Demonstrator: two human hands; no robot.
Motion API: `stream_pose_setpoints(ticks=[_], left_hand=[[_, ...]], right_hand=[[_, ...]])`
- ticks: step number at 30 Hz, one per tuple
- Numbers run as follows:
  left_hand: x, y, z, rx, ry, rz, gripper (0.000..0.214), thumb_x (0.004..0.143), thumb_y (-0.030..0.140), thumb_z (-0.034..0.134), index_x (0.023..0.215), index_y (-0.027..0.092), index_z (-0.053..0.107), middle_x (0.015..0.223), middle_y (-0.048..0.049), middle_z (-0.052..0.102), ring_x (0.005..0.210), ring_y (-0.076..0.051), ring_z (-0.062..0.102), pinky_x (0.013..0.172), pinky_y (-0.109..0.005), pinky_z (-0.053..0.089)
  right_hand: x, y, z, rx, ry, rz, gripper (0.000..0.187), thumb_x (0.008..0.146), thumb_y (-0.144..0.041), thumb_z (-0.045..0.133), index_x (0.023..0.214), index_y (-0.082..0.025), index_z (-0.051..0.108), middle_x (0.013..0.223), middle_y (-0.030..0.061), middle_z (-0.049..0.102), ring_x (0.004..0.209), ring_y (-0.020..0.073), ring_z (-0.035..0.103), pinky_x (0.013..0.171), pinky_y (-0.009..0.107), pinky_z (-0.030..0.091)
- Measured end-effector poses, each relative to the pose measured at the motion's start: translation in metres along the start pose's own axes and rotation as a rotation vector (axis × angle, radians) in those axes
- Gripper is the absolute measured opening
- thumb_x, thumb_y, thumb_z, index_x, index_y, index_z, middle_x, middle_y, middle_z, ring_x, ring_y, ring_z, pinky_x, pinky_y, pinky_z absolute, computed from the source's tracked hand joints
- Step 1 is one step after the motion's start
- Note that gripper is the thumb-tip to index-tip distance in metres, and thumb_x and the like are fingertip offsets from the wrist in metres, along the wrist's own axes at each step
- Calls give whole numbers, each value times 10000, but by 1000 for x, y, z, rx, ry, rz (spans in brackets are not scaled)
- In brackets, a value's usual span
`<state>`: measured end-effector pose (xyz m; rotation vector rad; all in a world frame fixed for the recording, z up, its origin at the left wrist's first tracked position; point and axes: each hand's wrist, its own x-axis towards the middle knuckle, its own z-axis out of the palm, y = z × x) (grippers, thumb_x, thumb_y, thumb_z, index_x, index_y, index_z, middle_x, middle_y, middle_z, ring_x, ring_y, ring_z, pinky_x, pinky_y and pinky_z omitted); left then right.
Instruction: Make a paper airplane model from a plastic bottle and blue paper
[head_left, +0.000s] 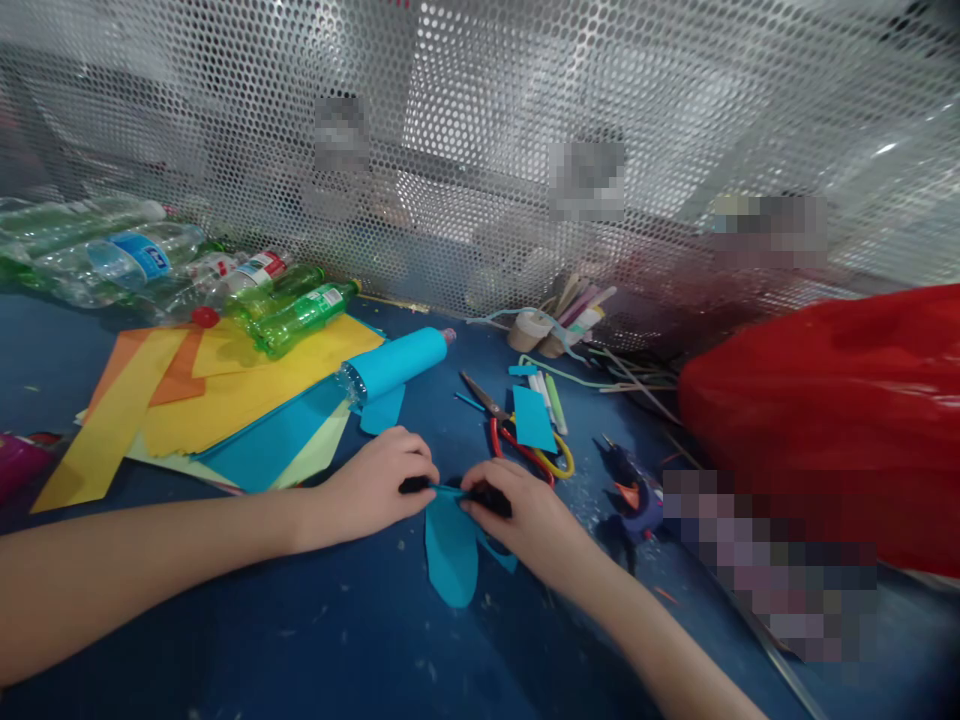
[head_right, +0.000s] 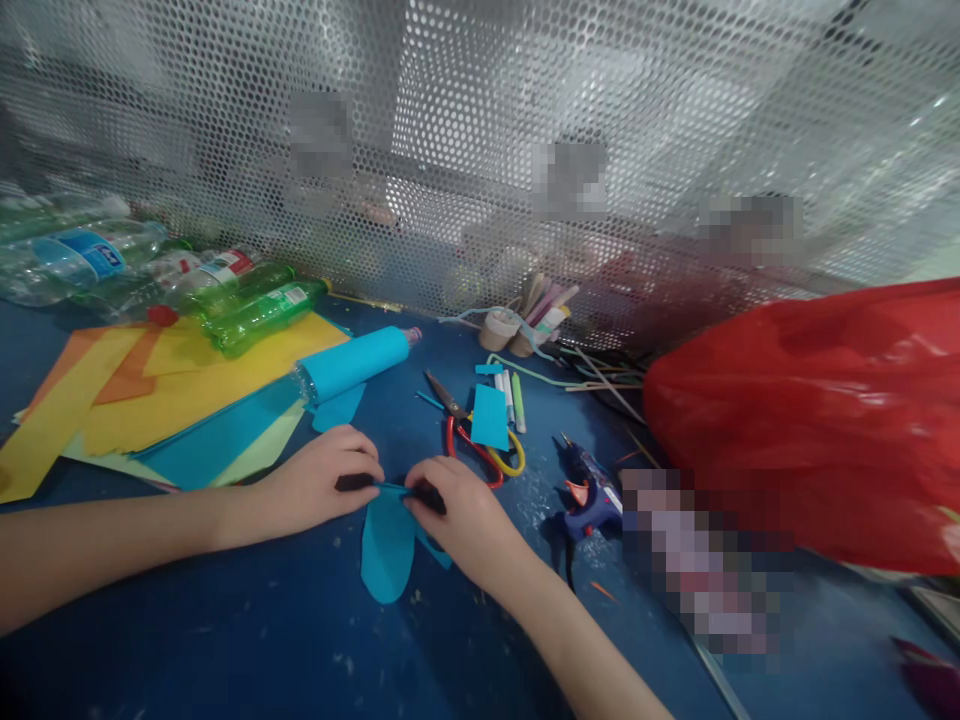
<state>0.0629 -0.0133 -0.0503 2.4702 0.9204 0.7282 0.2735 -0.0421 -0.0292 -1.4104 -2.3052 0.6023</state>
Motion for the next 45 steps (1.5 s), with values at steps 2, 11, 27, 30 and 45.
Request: stream_pose_setpoints(ticks=[2, 11, 27, 30, 45], left_hand=[[0, 1, 0, -34, 10, 7, 83, 823, 223, 583, 856, 187, 651, 878, -20, 635, 896, -182, 552, 851, -336, 402], [-1, 2, -5, -252, 4, -174, 207, 813, 243, 576, 1016, 236, 611, 962, -18, 656, 879, -173, 595, 754, -292, 481], [1, 9, -12, -425, 62, -137, 79, 815, 226, 578, 864, 204, 637, 863, -11, 645, 805, -135, 596, 737, -244, 486], [1, 10, -14, -445, 69, -96, 70, 806, 194, 573, 842, 187, 633, 845, -17, 636, 795, -130, 593, 739, -241, 483], [0, 10, -16, -355, 137, -10, 66, 834, 201, 532, 837, 197, 597, 845, -21, 622, 813, -141, 579, 749, -261, 469]], right_hand=[[0, 1, 2, 21, -2, 11, 121, 774, -137, 590, 849, -231, 587, 806, 10, 616, 742, 163, 602, 644, 263, 478], [-3, 1, 6, 142, 106, -94, 164, 833, -163, 549, 963, -249, 600, 883, 17, 626, 793, 146, 596, 698, 258, 491], [0, -3, 0, 247, 192, -173, 138, 833, -187, 570, 899, -239, 679, 791, 30, 643, 679, 141, 609, 585, 250, 513], [-1, -4, -1, 228, 219, -212, 140, 835, -177, 568, 885, -242, 681, 783, 28, 648, 663, 135, 615, 575, 245, 521], [-5, -5, 0, 159, 339, -147, 31, 823, -234, 590, 797, -233, 573, 848, 38, 687, 770, 177, 666, 687, 295, 557]])
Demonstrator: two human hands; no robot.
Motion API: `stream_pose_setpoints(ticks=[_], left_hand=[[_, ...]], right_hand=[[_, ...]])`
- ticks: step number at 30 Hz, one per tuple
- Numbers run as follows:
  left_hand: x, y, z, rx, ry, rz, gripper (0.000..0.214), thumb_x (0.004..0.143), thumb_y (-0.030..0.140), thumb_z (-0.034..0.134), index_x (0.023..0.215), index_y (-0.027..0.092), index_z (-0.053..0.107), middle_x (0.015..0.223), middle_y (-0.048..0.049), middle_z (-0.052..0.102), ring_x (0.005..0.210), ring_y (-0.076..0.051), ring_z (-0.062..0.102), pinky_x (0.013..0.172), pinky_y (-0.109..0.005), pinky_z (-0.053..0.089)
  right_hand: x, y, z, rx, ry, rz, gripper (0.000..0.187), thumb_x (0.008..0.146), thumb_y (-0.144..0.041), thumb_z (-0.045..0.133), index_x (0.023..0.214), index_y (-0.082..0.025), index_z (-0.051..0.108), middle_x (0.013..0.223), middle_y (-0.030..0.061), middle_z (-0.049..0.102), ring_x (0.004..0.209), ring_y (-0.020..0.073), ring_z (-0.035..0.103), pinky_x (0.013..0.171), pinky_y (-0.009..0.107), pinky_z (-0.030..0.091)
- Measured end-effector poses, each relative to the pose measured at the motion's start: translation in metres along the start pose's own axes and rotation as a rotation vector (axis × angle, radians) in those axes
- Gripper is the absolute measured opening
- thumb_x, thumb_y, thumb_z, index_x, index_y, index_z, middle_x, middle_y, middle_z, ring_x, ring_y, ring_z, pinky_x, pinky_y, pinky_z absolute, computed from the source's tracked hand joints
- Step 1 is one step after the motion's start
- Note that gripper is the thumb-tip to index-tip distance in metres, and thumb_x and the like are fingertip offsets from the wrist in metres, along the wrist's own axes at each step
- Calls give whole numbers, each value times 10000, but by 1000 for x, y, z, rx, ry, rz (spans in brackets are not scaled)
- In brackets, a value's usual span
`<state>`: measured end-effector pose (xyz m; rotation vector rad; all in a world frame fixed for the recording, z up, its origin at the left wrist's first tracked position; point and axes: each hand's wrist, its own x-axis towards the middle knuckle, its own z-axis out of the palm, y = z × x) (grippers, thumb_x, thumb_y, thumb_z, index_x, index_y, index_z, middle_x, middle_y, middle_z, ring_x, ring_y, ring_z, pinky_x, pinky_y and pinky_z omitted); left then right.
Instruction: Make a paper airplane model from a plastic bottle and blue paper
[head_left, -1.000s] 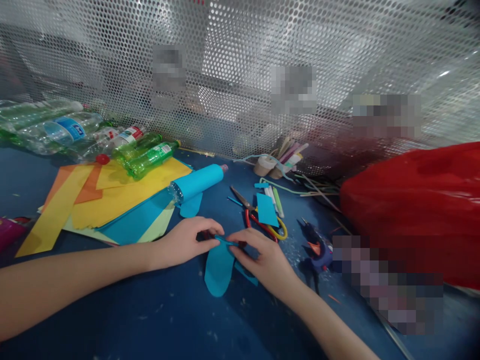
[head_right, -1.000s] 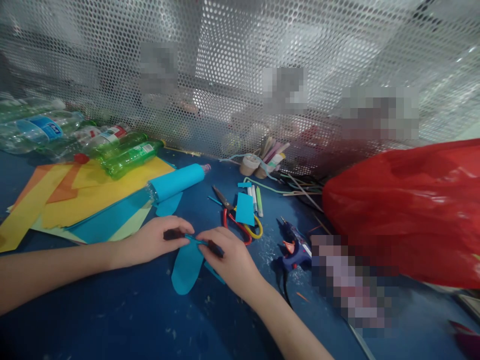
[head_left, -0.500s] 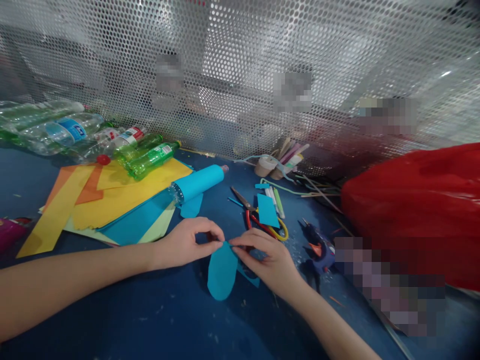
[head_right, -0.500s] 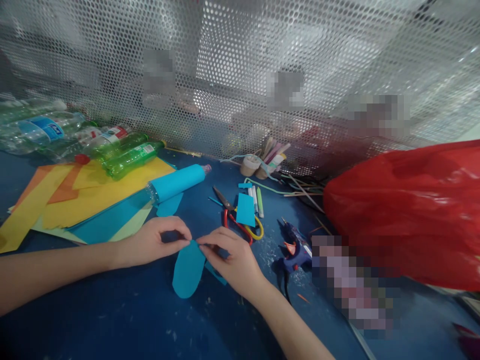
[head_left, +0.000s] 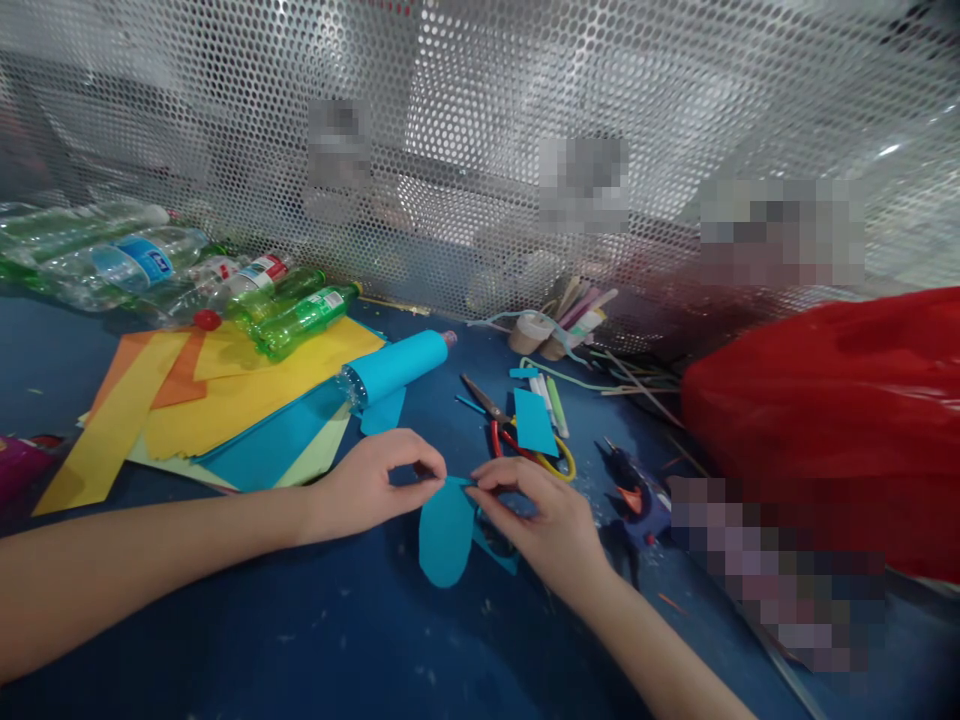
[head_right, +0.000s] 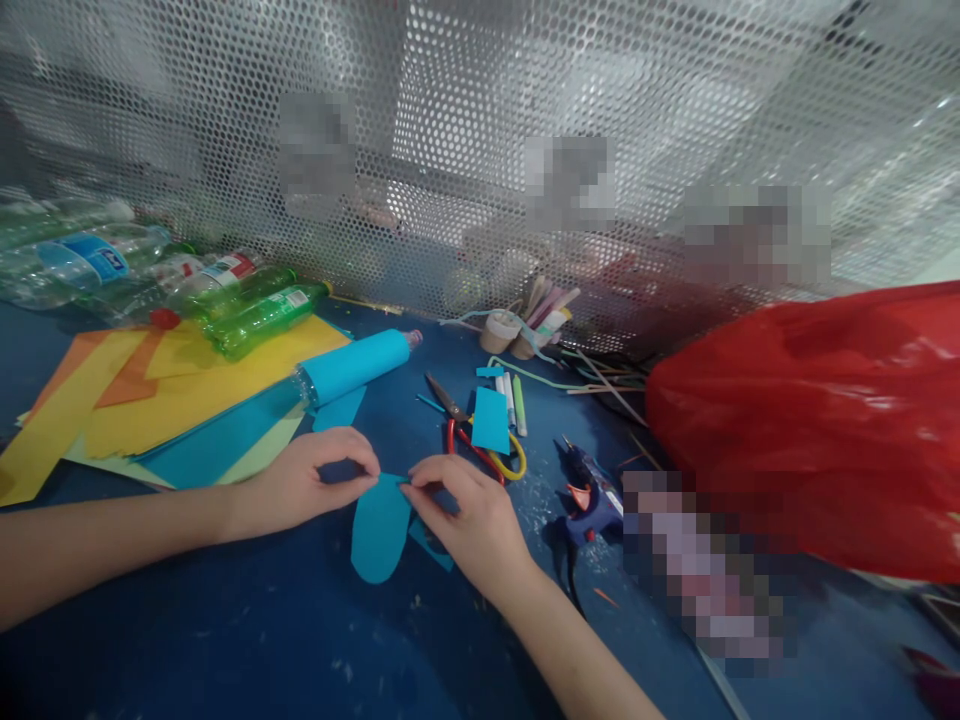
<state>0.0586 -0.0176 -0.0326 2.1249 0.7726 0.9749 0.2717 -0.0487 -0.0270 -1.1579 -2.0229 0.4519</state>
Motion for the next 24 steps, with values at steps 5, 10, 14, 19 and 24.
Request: stream_pose_setpoints(ticks=[5, 10, 14, 19, 24], left_hand=[[0, 3, -1, 128, -53, 185, 134, 900, 194, 457, 837, 189, 575, 834, -35, 637, 856, -153, 570, 823, -291, 436], [-1, 2, 1, 168, -79, 258, 137, 912, 188, 438, 863, 183, 566, 867, -49, 643, 881, -158, 573, 855, -302, 427], [-3, 2, 2, 166, -48, 141, 73, 869, 204, 493, 916, 198, 548, 890, -34, 626, 894, -164, 569, 826, -303, 441], [-4, 4, 2, 1, -56, -84, 231, 763, 247, 622, 972, 222, 527, 1002, -34, 608, 926, -173, 580, 831, -309, 459], [-2, 9, -1, -165, -81, -153, 209, 799, 317, 598, 957, 204, 523, 946, -29, 596, 897, -164, 581, 823, -307, 470]], right_hand=[[3, -5, -2, 276, -141, 216, 228, 887, -318, 492, 1095, -231, 525, 944, 52, 694, 849, 174, 663, 701, 282, 552], [4, -10, -1, 138, -233, 240, 189, 874, -321, 507, 871, -209, 659, 806, 18, 703, 708, 155, 651, 623, 232, 522], [3, -10, 0, 99, -208, 214, 159, 860, -293, 529, 858, -214, 667, 777, 13, 702, 681, 147, 641, 612, 226, 512], [3, -10, 0, 48, -171, 188, 150, 854, -283, 537, 833, -222, 672, 784, 15, 703, 694, 153, 641, 614, 231, 512], [2, -11, 0, 1, -145, 144, 144, 852, -268, 536, 832, -231, 674, 784, 17, 707, 694, 157, 647, 603, 238, 516]])
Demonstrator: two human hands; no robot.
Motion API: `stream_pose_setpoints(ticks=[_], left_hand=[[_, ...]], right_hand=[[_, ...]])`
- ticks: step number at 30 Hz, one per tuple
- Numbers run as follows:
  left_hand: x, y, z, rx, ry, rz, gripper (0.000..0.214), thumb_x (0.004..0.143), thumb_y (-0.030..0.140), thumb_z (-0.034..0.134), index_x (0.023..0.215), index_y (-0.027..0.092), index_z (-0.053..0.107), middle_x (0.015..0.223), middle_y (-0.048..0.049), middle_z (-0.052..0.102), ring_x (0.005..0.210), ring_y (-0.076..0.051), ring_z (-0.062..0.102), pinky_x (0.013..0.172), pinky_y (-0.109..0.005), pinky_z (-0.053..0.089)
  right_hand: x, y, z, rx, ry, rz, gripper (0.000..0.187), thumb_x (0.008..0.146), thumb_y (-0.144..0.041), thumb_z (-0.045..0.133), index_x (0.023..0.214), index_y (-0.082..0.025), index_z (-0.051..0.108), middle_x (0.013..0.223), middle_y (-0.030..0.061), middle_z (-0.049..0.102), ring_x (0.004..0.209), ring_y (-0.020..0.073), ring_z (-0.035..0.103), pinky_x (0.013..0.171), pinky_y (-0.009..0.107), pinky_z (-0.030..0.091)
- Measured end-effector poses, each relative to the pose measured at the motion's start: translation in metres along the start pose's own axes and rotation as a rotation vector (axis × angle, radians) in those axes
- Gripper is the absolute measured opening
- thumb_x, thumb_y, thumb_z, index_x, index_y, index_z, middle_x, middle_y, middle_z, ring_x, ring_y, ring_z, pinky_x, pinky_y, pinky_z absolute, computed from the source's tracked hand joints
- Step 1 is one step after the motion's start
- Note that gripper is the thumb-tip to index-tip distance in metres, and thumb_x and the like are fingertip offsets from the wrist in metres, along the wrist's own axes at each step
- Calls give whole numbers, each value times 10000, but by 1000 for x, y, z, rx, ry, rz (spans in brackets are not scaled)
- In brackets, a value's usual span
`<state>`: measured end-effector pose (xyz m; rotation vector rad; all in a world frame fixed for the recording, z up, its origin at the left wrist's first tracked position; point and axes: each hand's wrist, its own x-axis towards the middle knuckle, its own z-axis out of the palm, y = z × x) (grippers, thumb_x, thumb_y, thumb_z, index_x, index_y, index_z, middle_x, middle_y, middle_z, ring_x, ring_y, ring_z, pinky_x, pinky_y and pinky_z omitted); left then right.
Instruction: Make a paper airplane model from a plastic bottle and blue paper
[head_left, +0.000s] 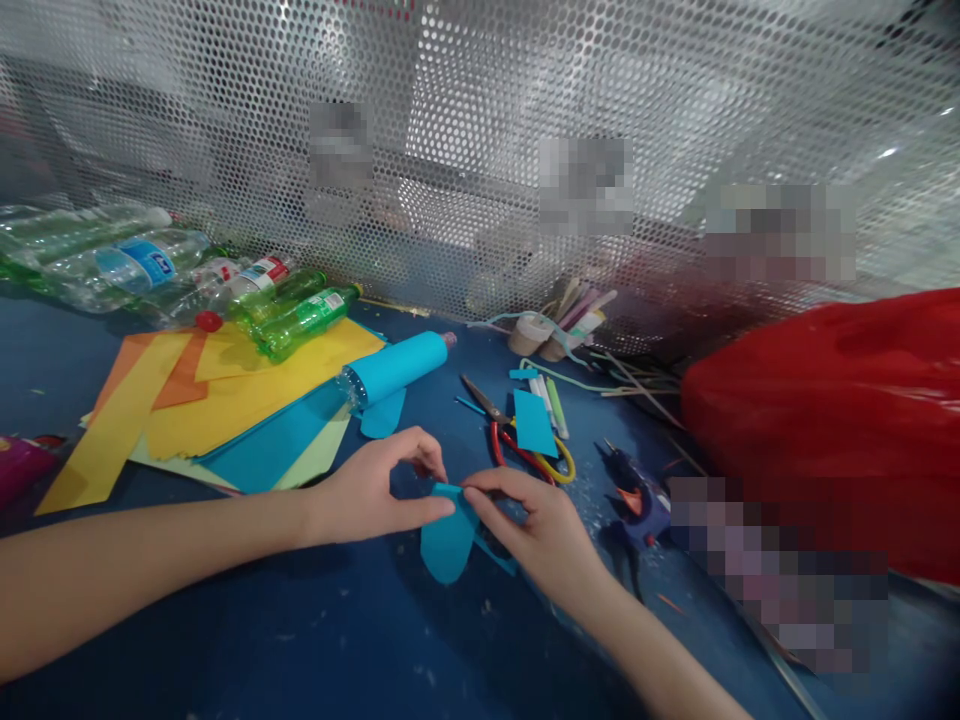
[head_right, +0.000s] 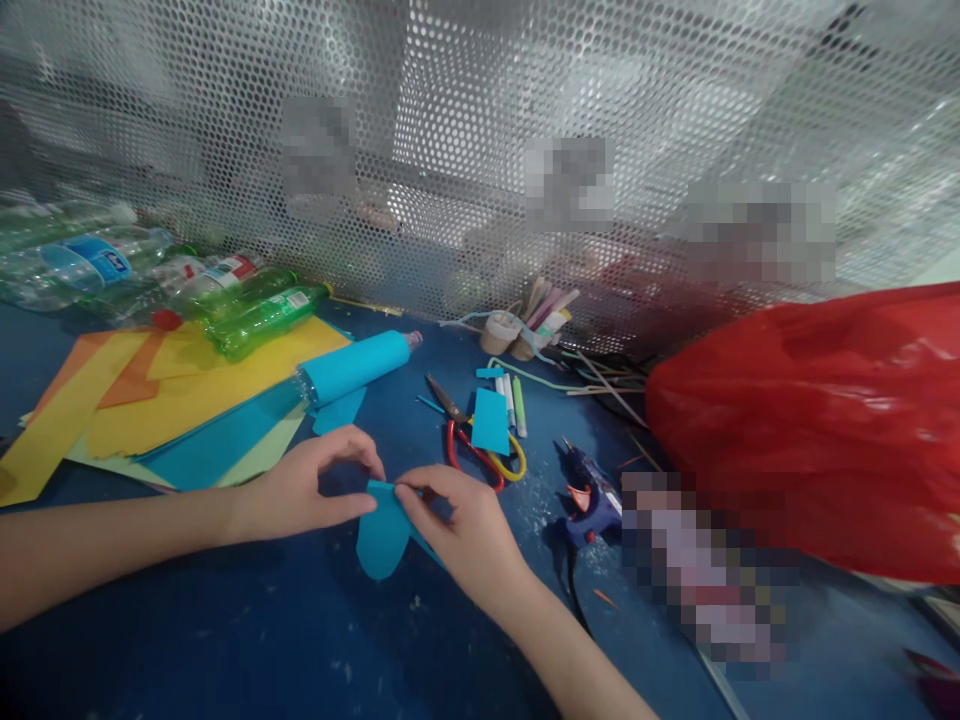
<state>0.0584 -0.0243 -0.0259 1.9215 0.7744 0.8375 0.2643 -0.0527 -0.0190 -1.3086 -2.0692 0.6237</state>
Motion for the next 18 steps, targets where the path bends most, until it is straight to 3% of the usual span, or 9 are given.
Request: stream_pose_setpoints(ticks=[4, 10, 18], left_hand=[[3, 3, -2, -68, 39, -116, 240, 925, 323, 368, 855, 195, 559, 885, -29, 610, 872, -156, 580, 810, -308, 470], [5, -2, 2, -94, 7, -112, 109, 796, 279, 583, 838, 179, 593, 877, -28, 618, 820, -156, 589, 759, -280, 488], [4, -8, 7, -65, -3, -151, 71, 735, 172, 556, 781, 172, 610, 816, -16, 640, 752, -148, 590, 694, -261, 491]], right_hand=[[-1, -1, -1, -18, 24, -29, 134, 852, -257, 539, 837, -235, 670, 804, 23, 712, 724, 170, 656, 640, 255, 524], [-3, -2, 1, -80, 53, -103, 120, 848, -233, 541, 852, -239, 661, 798, 24, 702, 727, 170, 654, 647, 261, 519], [-4, -4, 3, -159, 63, -192, 147, 858, -224, 521, 861, -243, 666, 801, 33, 700, 731, 170, 655, 649, 267, 524]])
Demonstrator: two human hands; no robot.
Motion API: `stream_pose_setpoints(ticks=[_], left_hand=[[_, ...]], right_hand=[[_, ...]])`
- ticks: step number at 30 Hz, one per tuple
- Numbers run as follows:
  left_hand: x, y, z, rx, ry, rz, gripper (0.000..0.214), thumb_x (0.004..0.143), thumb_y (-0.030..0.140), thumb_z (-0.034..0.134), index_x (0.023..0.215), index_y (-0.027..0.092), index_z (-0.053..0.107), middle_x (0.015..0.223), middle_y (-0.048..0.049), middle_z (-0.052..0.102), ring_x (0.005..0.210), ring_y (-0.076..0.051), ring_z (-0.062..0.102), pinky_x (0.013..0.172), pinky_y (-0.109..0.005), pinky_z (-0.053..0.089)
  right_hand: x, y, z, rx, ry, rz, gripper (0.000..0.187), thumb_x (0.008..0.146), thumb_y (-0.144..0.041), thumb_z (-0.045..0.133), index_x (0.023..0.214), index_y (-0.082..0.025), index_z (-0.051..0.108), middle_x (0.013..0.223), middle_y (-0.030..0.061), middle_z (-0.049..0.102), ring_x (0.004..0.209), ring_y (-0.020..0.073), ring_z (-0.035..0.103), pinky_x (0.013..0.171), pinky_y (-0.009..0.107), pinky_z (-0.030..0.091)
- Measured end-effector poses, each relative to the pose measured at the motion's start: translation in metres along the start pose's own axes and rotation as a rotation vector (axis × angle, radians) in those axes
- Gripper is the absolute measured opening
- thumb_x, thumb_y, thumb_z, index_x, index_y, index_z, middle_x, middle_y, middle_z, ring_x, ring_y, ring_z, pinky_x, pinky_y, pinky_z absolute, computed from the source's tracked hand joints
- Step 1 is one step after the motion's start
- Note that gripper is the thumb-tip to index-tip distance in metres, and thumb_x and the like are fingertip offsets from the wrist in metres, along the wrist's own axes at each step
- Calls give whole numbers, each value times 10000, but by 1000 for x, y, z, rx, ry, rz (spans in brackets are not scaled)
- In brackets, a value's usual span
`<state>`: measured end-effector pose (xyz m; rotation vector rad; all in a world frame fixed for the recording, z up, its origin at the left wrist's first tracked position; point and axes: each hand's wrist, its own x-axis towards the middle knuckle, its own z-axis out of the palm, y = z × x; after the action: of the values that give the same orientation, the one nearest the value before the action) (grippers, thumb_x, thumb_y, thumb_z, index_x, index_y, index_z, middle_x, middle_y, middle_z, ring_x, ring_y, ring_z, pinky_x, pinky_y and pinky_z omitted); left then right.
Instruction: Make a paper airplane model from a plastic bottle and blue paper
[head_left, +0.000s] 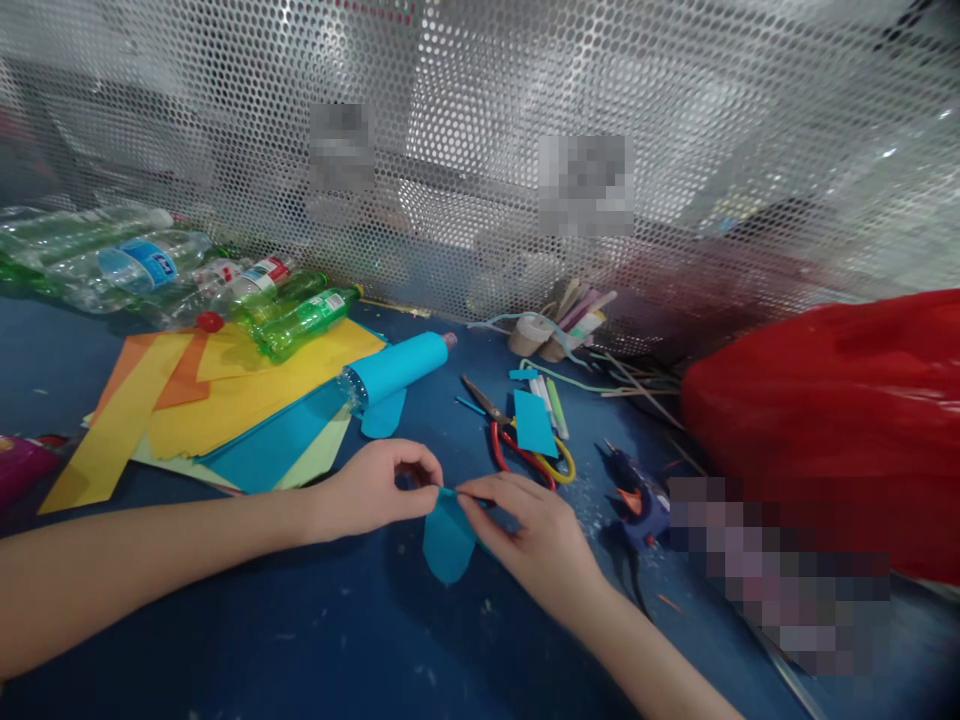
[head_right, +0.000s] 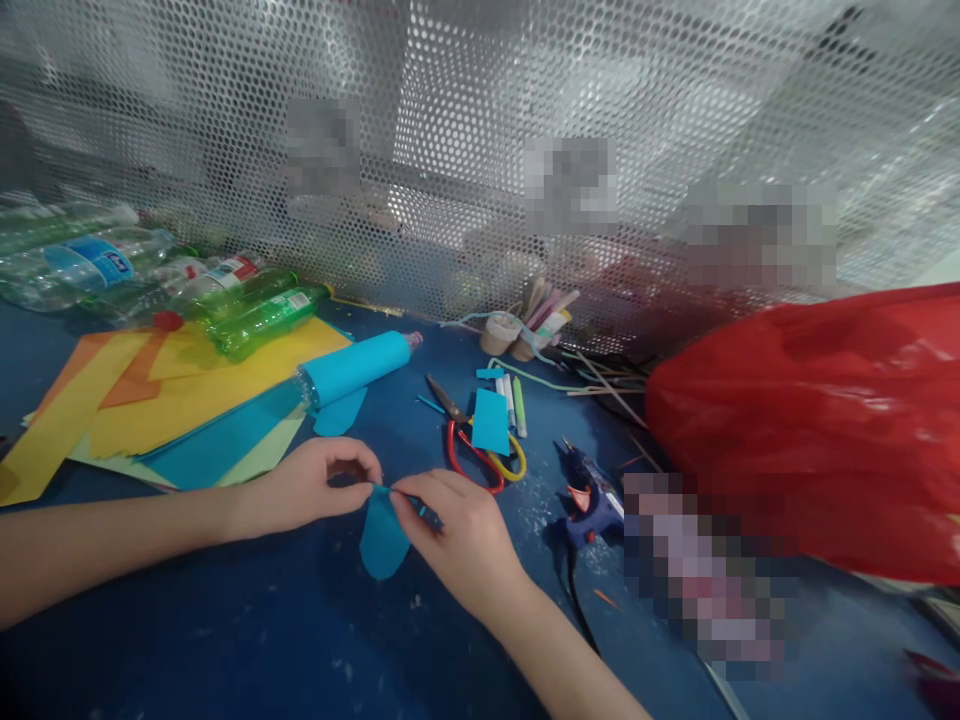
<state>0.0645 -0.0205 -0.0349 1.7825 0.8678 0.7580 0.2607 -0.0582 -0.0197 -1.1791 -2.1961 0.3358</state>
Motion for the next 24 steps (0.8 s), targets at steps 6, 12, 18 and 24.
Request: stream_pose_setpoints(ticks=[6, 12, 18, 24], left_hand=[[1, 2, -6, -13, 72, -99, 164, 739, 130, 457, 756, 174, 614, 808, -18, 650, 770, -158, 595, 727, -282, 486], [6, -3, -5, -96, 129, -74, 117, 822, 224, 466, 844, 178, 572, 857, -26, 617, 834, -160, 585, 788, -299, 470], [3, 1, -5, -45, 105, -45, 247, 919, 307, 356, 781, 189, 523, 779, -2, 560, 765, -143, 547, 736, -274, 442], [-1, 11, -10, 51, 60, -79, 504, 937, 444, 273, 603, 168, 530, 673, -16, 579, 661, -140, 533, 685, -278, 430]], right_hand=[[0, 2, -1, 31, 12, 29, 137, 857, -207, 522, 850, -240, 655, 789, 28, 692, 721, 170, 649, 642, 264, 517], [1, 5, -3, 63, 10, 93, 127, 846, -215, 535, 830, -241, 658, 778, 15, 699, 711, 166, 652, 644, 258, 518], [1, 6, -4, 104, 25, 125, 122, 837, -226, 548, 828, -238, 670, 788, 9, 710, 711, 157, 661, 640, 239, 529], [3, 4, -3, 108, 18, 130, 127, 831, -231, 551, 801, -225, 674, 752, 10, 708, 663, 147, 652, 609, 228, 519]])
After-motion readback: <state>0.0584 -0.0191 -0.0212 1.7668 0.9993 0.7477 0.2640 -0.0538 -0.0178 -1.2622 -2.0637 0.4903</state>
